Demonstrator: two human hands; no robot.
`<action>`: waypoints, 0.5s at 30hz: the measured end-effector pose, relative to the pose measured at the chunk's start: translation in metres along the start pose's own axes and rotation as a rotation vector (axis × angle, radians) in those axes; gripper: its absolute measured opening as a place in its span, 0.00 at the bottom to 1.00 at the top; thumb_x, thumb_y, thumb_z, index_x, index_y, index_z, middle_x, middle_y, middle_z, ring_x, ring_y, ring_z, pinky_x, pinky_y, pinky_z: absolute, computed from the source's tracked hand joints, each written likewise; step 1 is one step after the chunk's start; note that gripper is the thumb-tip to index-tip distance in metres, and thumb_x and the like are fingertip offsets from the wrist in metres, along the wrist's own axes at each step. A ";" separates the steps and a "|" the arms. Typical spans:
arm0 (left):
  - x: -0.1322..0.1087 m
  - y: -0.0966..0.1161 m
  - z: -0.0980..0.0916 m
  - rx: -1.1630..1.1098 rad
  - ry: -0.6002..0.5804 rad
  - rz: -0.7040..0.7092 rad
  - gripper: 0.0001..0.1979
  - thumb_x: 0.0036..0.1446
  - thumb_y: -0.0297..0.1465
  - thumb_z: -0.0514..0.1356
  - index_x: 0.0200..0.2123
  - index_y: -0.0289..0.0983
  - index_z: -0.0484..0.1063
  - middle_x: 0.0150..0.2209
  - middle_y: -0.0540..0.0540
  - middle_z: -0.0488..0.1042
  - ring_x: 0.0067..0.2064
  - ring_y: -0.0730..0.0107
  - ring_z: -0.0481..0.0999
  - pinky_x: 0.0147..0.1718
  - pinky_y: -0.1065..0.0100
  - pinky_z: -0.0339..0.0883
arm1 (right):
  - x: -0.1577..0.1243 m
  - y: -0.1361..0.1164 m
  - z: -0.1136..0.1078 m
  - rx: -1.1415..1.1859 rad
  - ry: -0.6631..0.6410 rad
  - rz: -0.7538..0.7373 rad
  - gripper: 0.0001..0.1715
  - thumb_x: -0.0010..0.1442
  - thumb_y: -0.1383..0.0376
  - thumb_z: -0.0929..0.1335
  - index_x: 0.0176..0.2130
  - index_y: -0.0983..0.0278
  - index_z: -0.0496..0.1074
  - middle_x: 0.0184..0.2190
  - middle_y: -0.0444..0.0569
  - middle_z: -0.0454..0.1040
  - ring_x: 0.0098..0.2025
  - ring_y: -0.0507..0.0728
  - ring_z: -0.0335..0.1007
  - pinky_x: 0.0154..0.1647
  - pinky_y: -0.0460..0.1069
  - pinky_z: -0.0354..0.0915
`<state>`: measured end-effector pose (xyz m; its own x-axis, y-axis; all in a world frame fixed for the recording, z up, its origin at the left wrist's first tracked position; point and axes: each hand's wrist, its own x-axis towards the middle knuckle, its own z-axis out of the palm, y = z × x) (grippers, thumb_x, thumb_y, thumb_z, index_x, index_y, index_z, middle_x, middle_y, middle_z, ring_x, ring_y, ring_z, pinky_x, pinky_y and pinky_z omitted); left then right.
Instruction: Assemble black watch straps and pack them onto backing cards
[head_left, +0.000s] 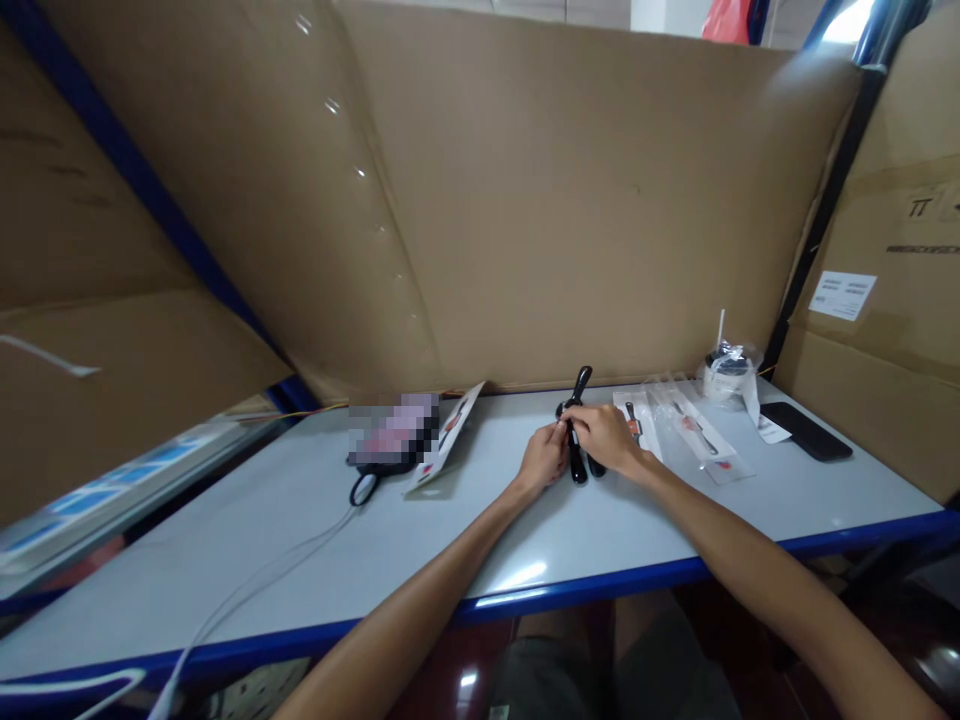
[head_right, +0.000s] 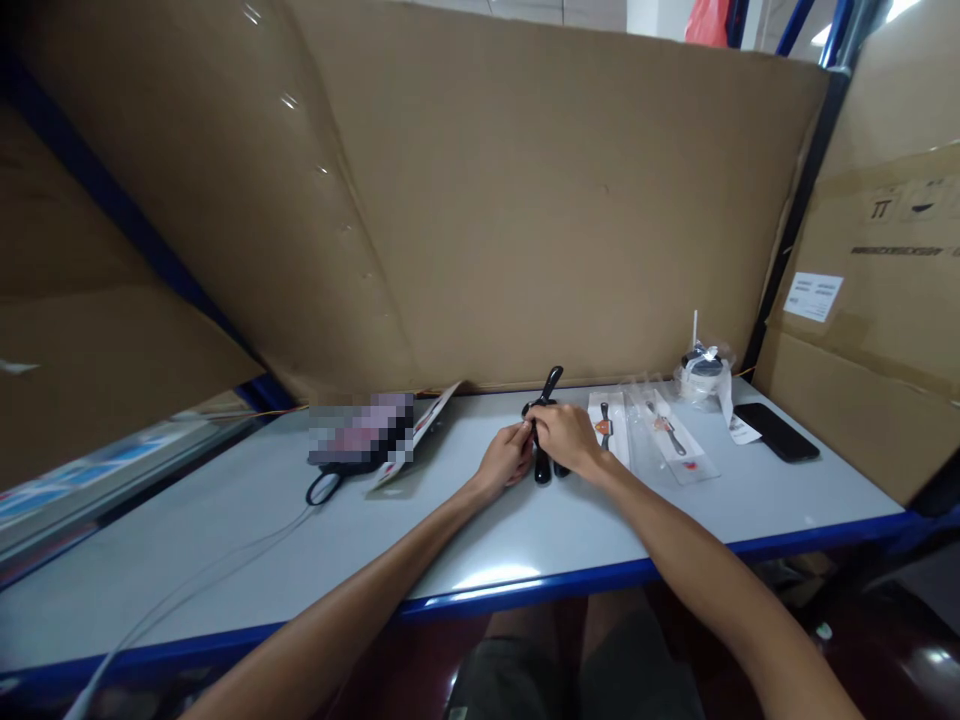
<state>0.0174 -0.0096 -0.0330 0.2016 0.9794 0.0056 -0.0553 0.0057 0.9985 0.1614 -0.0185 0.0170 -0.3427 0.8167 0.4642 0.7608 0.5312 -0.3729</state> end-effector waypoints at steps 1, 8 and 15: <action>0.000 0.000 0.000 0.014 0.020 0.003 0.21 0.62 0.50 0.57 0.28 0.42 0.57 0.13 0.60 0.54 0.11 0.79 0.50 0.12 0.74 0.38 | 0.000 0.000 0.000 -0.027 0.009 0.034 0.19 0.69 0.68 0.62 0.48 0.57 0.80 0.45 0.48 0.83 0.46 0.58 0.79 0.44 0.48 0.64; -0.002 0.006 0.001 0.018 0.015 -0.024 0.20 0.62 0.49 0.56 0.28 0.41 0.56 0.13 0.60 0.54 0.11 0.80 0.50 0.10 0.75 0.38 | 0.000 0.001 -0.003 -0.031 -0.045 0.018 0.22 0.68 0.68 0.62 0.54 0.54 0.79 0.47 0.47 0.83 0.49 0.58 0.79 0.46 0.47 0.65; -0.001 0.006 0.000 -0.030 -0.001 -0.032 0.20 0.61 0.49 0.58 0.27 0.42 0.57 0.12 0.60 0.53 0.10 0.81 0.47 0.11 0.74 0.38 | 0.001 0.001 -0.007 -0.073 -0.020 0.057 0.22 0.68 0.68 0.62 0.54 0.55 0.79 0.47 0.49 0.83 0.48 0.59 0.79 0.45 0.48 0.65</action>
<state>0.0167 -0.0107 -0.0267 0.2052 0.9784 -0.0260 -0.0778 0.0428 0.9961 0.1659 -0.0181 0.0227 -0.3086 0.8497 0.4274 0.8173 0.4668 -0.3378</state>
